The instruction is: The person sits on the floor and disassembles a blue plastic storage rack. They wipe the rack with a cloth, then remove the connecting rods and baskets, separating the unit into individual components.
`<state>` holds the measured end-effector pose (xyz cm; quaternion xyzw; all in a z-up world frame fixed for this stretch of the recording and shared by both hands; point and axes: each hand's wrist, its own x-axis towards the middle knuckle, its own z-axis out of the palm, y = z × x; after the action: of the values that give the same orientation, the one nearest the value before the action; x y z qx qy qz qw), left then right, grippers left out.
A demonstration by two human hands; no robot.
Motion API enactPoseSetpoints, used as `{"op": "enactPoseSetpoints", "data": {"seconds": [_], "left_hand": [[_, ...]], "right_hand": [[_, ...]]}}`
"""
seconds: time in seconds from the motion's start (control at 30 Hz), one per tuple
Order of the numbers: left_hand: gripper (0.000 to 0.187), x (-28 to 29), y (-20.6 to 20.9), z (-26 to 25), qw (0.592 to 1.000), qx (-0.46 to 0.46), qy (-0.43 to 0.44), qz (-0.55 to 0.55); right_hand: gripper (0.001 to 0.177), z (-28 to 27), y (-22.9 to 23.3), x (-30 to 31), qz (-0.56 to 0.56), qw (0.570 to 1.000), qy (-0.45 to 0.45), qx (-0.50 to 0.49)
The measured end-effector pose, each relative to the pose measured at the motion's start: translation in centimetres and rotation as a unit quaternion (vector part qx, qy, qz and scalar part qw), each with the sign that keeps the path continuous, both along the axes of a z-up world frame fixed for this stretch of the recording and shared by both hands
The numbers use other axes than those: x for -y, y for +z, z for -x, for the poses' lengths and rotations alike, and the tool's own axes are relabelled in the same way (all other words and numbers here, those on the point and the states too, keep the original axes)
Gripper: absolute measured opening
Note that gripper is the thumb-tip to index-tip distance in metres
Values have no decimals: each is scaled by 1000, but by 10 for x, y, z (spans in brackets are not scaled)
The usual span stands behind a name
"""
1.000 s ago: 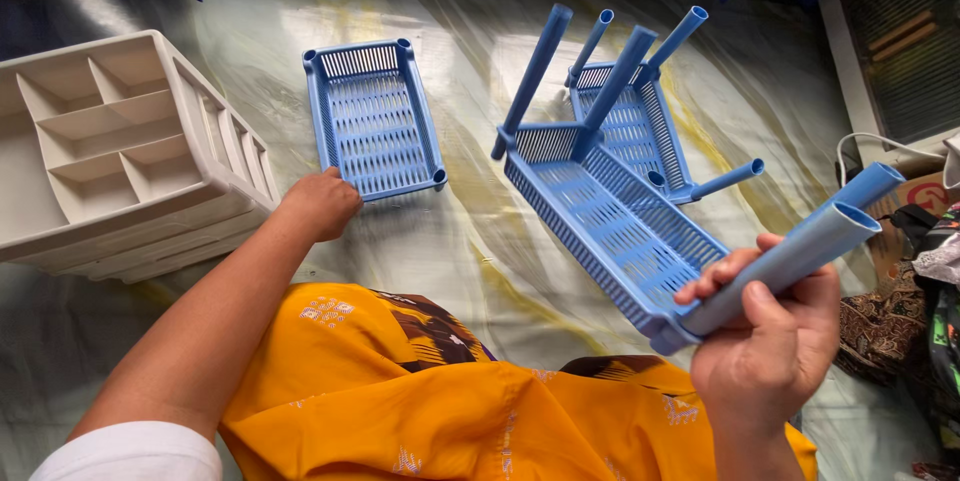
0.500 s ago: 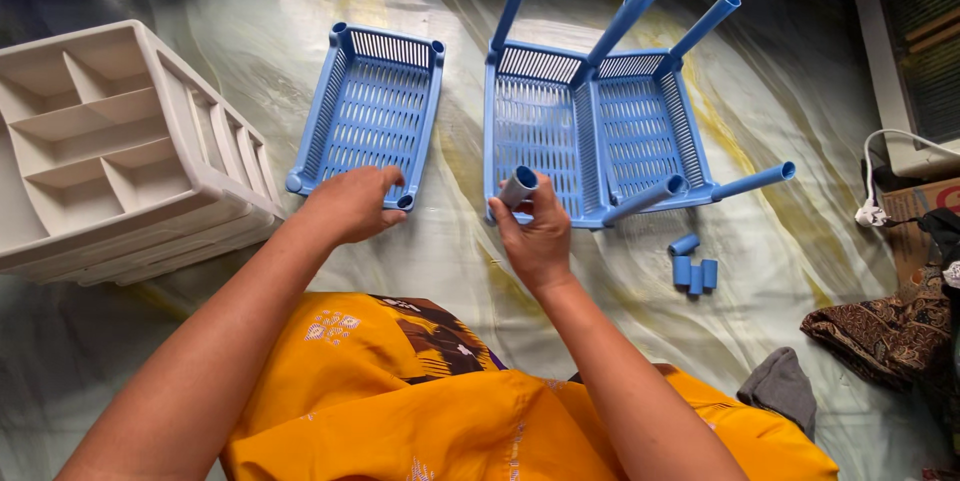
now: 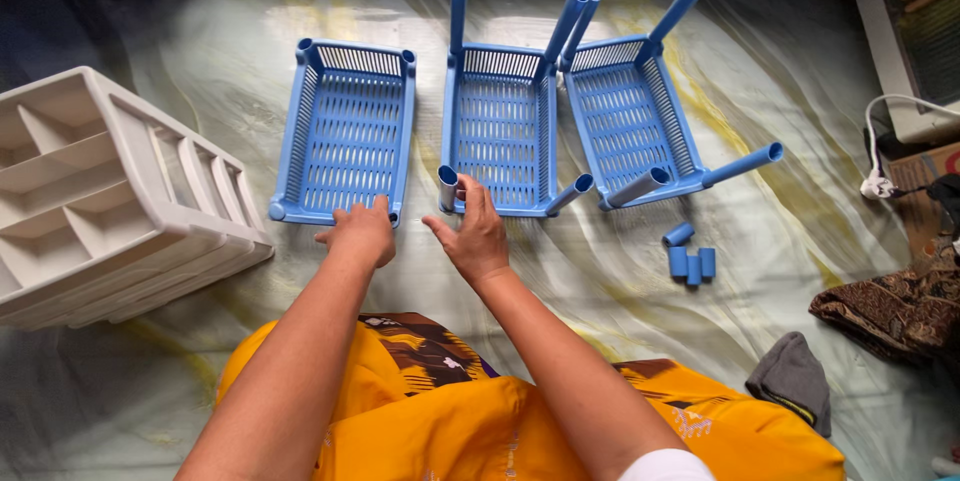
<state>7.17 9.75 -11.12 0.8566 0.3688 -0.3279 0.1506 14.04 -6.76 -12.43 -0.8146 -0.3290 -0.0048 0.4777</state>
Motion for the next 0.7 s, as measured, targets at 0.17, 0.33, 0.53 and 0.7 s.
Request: {"op": "enactPoseSetpoints", "data": {"seconds": [0.17, 0.33, 0.53, 0.7], "left_hand": [[36, -1, -25, 1, 997, 56, -48, -29], [37, -4, -30, -9, 994, 60, -71, -58], [69, -2, -22, -19, 980, 173, -84, -56], [110, 20, 11, -25, 961, 254, -95, -49]], "right_hand": [[48, -27, 27, 100, 54, 960, -110, 251], [61, -101, 16, 189, 81, 956, -282, 4], [73, -147, -51, 202, 139, 969, -198, 52], [27, -140, -80, 169, 137, 975, -172, 34]]}}
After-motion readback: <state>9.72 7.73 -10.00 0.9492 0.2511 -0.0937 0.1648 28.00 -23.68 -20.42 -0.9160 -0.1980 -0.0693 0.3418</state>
